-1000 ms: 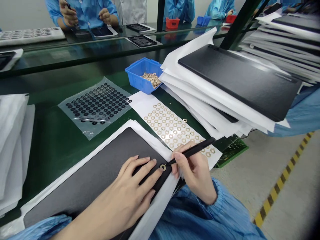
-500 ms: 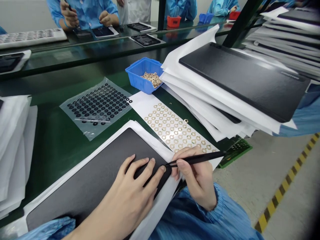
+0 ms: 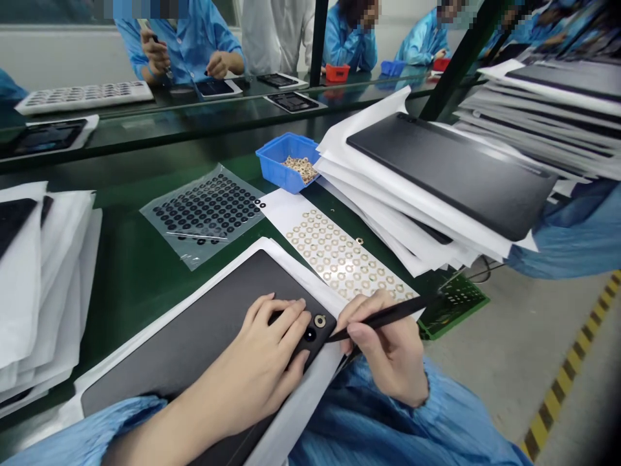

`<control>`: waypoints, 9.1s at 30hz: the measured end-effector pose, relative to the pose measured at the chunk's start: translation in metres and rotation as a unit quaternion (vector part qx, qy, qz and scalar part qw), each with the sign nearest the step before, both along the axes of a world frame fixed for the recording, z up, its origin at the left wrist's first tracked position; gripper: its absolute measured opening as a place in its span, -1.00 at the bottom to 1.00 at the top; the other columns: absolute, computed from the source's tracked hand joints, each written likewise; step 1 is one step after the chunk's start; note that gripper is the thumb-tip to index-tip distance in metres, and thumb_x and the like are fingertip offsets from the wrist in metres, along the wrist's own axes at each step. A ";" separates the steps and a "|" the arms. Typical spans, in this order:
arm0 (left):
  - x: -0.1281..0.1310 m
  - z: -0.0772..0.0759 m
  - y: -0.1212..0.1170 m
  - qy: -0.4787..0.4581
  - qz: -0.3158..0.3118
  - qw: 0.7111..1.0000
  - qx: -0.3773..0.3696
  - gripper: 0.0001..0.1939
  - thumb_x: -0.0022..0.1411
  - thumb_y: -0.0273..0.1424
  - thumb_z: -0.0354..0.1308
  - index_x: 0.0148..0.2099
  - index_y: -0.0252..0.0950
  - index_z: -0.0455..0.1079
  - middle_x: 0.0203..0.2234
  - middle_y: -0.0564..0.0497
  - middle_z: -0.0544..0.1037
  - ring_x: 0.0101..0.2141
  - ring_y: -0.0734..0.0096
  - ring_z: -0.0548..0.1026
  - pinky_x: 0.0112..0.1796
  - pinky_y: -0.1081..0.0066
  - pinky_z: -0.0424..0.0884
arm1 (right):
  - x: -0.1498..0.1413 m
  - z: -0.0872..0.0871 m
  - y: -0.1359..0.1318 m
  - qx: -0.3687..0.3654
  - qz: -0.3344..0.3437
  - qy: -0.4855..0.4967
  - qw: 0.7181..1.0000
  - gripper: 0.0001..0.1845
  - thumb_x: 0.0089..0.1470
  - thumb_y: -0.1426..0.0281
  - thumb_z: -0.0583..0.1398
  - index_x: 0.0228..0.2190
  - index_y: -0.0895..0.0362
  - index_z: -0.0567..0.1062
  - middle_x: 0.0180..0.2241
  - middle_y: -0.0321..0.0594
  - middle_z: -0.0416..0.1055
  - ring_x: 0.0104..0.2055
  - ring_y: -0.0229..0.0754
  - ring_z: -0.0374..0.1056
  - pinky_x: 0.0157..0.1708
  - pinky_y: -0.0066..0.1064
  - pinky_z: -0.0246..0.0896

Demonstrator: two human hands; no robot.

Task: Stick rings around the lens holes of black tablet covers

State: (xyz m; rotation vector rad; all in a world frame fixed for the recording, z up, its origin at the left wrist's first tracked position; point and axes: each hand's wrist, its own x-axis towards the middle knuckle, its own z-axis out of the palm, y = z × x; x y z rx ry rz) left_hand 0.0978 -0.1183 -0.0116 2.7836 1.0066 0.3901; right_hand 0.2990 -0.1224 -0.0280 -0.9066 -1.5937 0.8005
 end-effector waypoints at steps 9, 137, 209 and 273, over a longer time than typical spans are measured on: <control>-0.002 0.000 0.000 0.004 -0.017 1.000 0.013 -0.62 0.34 -0.44 -0.12 0.17 -0.28 0.21 -0.02 -0.17 0.33 -0.04 0.10 0.25 0.00 -0.03 0.23 | 0.004 0.016 0.032 -0.106 -0.017 -0.032 0.994 -0.76 0.18 0.19 0.11 -0.39 0.10 0.32 -0.61 -0.34 0.34 -0.64 -0.24 0.33 -0.61 -0.38 0.32; 0.004 -0.008 -0.001 -0.043 0.021 0.999 -0.018 -0.67 0.32 -0.51 -0.04 0.11 -0.37 0.27 0.00 -0.17 0.40 0.09 0.08 0.25 0.14 -0.21 -0.01 | -0.003 -0.023 0.002 0.017 -0.087 -0.009 0.996 -0.84 0.09 0.56 0.14 -0.28 0.10 0.36 -0.41 -0.23 0.38 -0.39 -0.19 0.40 -0.42 -0.32 0.33; 0.005 -0.009 0.000 -0.042 0.004 0.999 0.007 -0.68 0.31 -0.48 -0.01 0.07 -0.49 0.31 -0.02 -0.25 0.41 0.06 -0.05 0.29 0.10 -0.27 0.06 | -0.008 -0.018 0.003 0.042 -0.091 0.067 0.993 -0.91 0.12 0.49 0.12 -0.30 0.11 0.40 -0.47 -0.24 0.39 -0.48 -0.23 0.38 -0.56 -0.38 0.31; 0.006 -0.014 -0.002 -0.048 0.018 0.999 0.011 -0.72 0.32 -0.49 -0.06 0.04 -0.43 0.32 -0.03 -0.21 0.42 0.06 0.05 0.29 0.13 -0.21 0.04 | -0.012 -0.024 0.000 0.086 -0.100 0.030 0.991 -0.93 0.10 0.50 0.16 -0.32 0.12 0.40 -0.47 -0.22 0.39 -0.52 -0.22 0.38 -0.58 -0.35 0.35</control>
